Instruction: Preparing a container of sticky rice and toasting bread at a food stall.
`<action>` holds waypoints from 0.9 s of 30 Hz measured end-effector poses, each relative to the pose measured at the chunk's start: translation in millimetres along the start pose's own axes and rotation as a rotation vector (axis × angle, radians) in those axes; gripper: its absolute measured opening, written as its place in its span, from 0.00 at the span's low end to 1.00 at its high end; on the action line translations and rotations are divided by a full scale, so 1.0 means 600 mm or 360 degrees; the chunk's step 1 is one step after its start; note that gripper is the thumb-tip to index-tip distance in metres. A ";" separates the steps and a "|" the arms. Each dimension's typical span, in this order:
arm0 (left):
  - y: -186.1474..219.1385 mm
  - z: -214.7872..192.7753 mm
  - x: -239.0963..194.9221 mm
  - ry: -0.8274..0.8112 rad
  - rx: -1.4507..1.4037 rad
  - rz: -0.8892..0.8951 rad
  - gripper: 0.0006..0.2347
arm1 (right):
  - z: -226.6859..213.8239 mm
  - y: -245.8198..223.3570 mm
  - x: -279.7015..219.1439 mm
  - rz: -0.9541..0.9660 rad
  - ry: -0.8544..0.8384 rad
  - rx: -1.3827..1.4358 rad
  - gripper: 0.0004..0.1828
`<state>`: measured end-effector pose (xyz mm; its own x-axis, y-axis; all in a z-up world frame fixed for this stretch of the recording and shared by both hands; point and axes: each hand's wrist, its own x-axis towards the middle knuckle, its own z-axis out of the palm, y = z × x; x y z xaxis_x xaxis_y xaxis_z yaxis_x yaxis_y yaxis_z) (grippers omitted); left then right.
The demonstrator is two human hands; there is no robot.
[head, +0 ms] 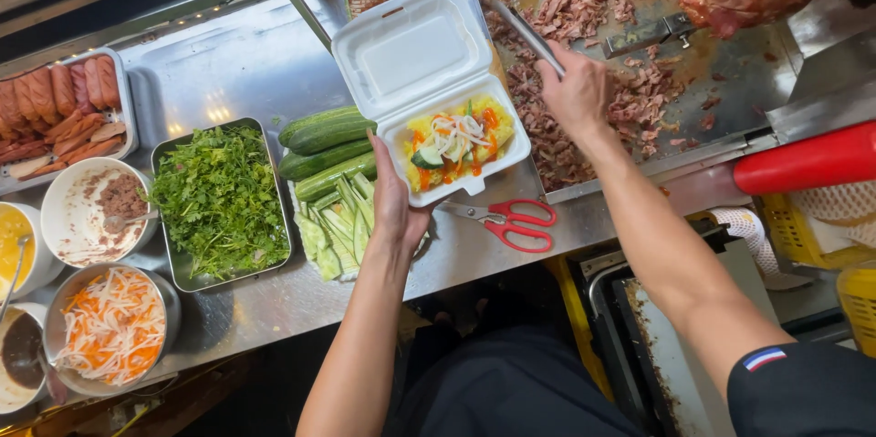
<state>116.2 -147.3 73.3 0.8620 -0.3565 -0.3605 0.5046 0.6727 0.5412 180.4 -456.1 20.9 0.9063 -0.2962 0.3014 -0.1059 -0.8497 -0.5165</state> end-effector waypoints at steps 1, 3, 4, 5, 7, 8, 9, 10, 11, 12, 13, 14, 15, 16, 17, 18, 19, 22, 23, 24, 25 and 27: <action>0.000 0.006 0.004 0.0020 0.0003 -0.0051 0.34 | -0.023 0.004 -0.003 0.0055 -0.0043 0.0083 0.18; -0.005 0.005 0.022 0.0002 0.0005 -0.0056 0.35 | -0.092 -0.007 -0.008 0.0057 -0.0081 0.0096 0.18; -0.008 0.004 0.030 -0.0009 0.0017 -0.0056 0.35 | -0.126 -0.014 -0.011 0.0060 -0.0120 0.0122 0.19; -0.017 -0.002 0.046 -0.0017 0.0008 -0.0063 0.35 | -0.161 -0.016 -0.015 0.0061 -0.0117 0.0109 0.19; -0.033 -0.015 0.077 -0.0096 -0.0062 0.0038 0.35 | -0.227 -0.025 -0.023 0.0042 -0.0213 0.0155 0.22; -0.042 -0.014 0.089 -0.0097 -0.0070 0.0036 0.35 | -0.263 -0.043 -0.033 0.0042 -0.0215 0.0147 0.22; -0.049 -0.016 0.098 -0.0055 -0.0109 0.0078 0.34 | -0.295 -0.062 -0.044 -0.0094 -0.0197 0.0101 0.21; -0.056 -0.018 0.108 -0.0013 -0.0147 0.0121 0.33 | -0.327 -0.081 -0.054 -0.0231 -0.0180 0.0056 0.20; -0.059 -0.015 0.112 -0.0004 -0.0148 0.0127 0.33 | -0.340 -0.106 -0.068 -0.0236 -0.0187 0.0062 0.20; -0.063 -0.012 0.116 -0.0033 -0.0198 0.0142 0.33 | -0.353 -0.130 -0.082 -0.0144 -0.0283 0.0091 0.21; -0.069 -0.008 0.121 -0.0065 -0.0251 0.0154 0.32 | -0.369 -0.153 -0.096 -0.0051 -0.0379 0.0113 0.21; -0.067 0.001 0.115 -0.0058 -0.0255 0.0158 0.32 | -0.365 -0.162 -0.108 -0.0055 -0.0386 0.0114 0.21; -0.065 0.009 0.109 -0.0053 -0.0242 0.0134 0.31 | -0.361 -0.170 -0.121 -0.0178 -0.0454 0.0277 0.21; -0.064 0.018 0.103 -0.0048 -0.0229 0.0111 0.31 | -0.358 -0.178 -0.134 -0.0300 -0.0521 0.0440 0.22; -0.067 0.015 0.101 -0.0043 -0.0231 0.0108 0.31 | -0.354 -0.182 -0.145 -0.0297 -0.0527 0.0440 0.22; -0.069 0.011 0.099 -0.0067 -0.0279 0.0114 0.31 | -0.350 -0.184 -0.155 -0.0410 -0.0467 0.0306 0.22; -0.071 0.009 0.099 -0.0095 -0.0326 0.0121 0.31 | -0.346 -0.187 -0.164 -0.0524 -0.0402 0.0170 0.23; -0.057 0.016 0.070 -0.0148 -0.0213 0.0228 0.30 | -0.363 -0.192 -0.178 -0.0380 -0.0393 0.0200 0.24; -0.049 0.020 0.061 -0.0147 -0.0210 0.0223 0.30 | -0.366 -0.190 -0.181 -0.0374 -0.0393 0.0202 0.24; -0.042 0.024 0.052 -0.0155 -0.0215 0.0179 0.30 | -0.369 -0.188 -0.184 -0.0314 -0.0386 0.0302 0.24; -0.035 0.029 0.044 -0.0165 -0.0221 0.0135 0.31 | -0.372 -0.186 -0.186 -0.0255 -0.0377 0.0401 0.23; -0.027 0.037 0.031 -0.0172 -0.0206 0.0091 0.31 | -0.376 -0.183 -0.189 -0.0195 -0.0379 0.0364 0.23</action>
<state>125.4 -179.0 74.5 0.8930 -0.3779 -0.2443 0.4497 0.7695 0.4535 -3.1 -427.7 223.9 0.9795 -0.0654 0.1906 0.0792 -0.7448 -0.6625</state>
